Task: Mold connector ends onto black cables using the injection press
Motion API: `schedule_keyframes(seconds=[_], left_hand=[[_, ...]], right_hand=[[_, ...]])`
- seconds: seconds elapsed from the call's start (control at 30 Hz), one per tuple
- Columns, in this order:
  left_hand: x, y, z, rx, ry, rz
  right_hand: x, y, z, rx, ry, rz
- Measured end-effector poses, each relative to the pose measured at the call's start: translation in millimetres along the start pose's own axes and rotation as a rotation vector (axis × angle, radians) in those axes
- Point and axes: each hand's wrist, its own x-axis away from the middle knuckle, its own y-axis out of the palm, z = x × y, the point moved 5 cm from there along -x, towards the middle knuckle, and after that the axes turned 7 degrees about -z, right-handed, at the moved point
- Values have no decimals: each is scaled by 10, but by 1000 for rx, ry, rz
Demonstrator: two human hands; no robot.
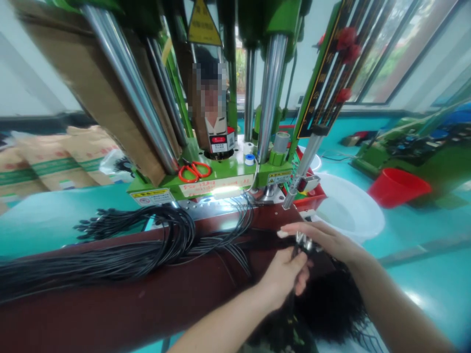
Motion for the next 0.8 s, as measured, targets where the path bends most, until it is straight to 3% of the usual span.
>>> schedule_keyframes(seconds=[0.23,0.4,0.5,0.57,0.63,0.7,0.8], left_hand=[[-103,-67,22,84,-6,4],[-143,-184,-34,140,-24,38],[-162,-332,-38,182,4,133],[-169,-467,-9,212,55,253],[-172,-592,16,224,107,368],[-182,-671,14,223,135,420],[-206,-708,-33,235,145,407]], right_hand=[[-114,148,138,-78,-8,63],[-247,246,332,-39,6,-31],[-421,277,484,-45,54,-171],[-614,226,572,-2,27,-161],[-848,102,660,242,-4,6],[-1068,15,751,637,20,158],[-1312,34,899,963,75,143]])
